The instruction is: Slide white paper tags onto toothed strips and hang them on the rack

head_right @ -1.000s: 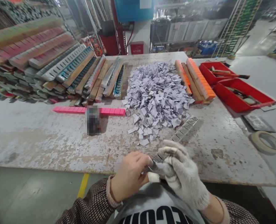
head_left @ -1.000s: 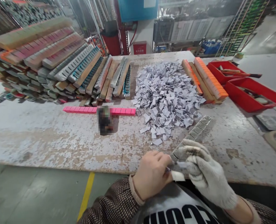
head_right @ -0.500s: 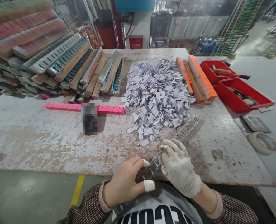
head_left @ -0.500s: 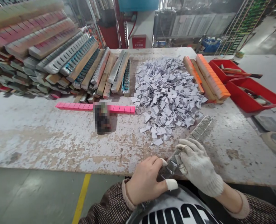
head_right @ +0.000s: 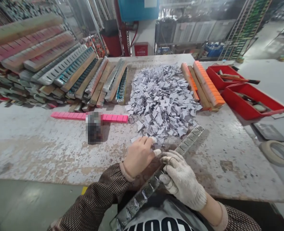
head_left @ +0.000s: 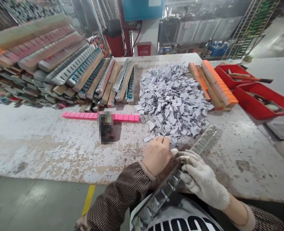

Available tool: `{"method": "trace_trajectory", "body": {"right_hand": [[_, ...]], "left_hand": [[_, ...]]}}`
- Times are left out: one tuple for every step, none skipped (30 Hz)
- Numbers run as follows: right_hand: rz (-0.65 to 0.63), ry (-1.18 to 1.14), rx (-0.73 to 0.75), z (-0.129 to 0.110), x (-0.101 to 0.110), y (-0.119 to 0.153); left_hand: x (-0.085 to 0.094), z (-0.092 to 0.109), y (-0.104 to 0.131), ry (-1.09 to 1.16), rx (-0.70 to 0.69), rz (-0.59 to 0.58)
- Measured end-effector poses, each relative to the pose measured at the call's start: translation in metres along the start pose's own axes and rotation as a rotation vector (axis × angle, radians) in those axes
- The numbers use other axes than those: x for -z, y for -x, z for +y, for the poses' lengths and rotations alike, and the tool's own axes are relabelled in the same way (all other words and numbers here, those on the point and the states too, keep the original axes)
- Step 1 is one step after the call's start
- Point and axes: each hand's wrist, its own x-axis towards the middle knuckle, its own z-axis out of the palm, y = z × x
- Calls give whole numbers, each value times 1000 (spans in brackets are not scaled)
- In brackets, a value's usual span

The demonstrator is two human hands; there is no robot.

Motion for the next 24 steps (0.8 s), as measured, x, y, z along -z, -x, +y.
{"method": "trace_trajectory", "body": {"right_hand": [[20,-13,-11,0,4,0],[46,-16,-32,1,9,0],[74,-13,-57,3,15,1],[100,-4,-83,4,19,2],[131,3,-105,7,24,3],[163,3,-119,9,27,5],[197,4,-129,12,29,6],[226,6,-137,16,29,7],[255,11,-147,19,29,7],[279,21,-163,22,27,7],[298,36,-184,24,25,5],[307,54,-206,26,23,1],[313,68,-224,26,21,-4],[310,79,-233,26,18,-10],[302,86,-236,24,17,-16],[284,77,-230,22,16,-23],[262,50,-215,19,15,-29],[238,14,-197,15,14,-34],[218,-27,-183,10,14,-38],[200,-67,-174,6,14,-41],[190,-99,-171,2,14,-42],[185,-120,-172,-2,13,-43],[187,-134,-177,-5,12,-42],[194,-150,-187,-7,11,-41]], "left_hand": [[-3,3,-12,-18,19,-13],[-6,4,-23,-19,39,-28],[-9,5,-31,-8,61,-40],[-11,4,-37,9,80,-49],[-13,2,-40,28,96,-53],[-13,-2,-41,48,111,-51],[-12,-6,-41,76,126,-46],[-11,-11,-39,110,143,-37],[-8,-16,-37,151,160,-26],[-5,-21,-34,199,175,-13],[-3,-24,-30,255,186,-4],[0,-27,-26,319,192,0],[2,-27,-21,388,193,-3],[5,-26,-16,454,189,-11],[7,-24,-10,509,180,-24],[8,-20,-4,575,171,-38],[10,-16,3,666,167,-52],[12,-11,10,781,171,-64],[13,-5,16,909,180,-77],[15,-1,22,1039,192,-97],[16,3,28,1154,201,-120],[16,6,32,1226,204,-137],[16,8,37,1236,195,-148],[16,10,40,1203,175,-153]]}}
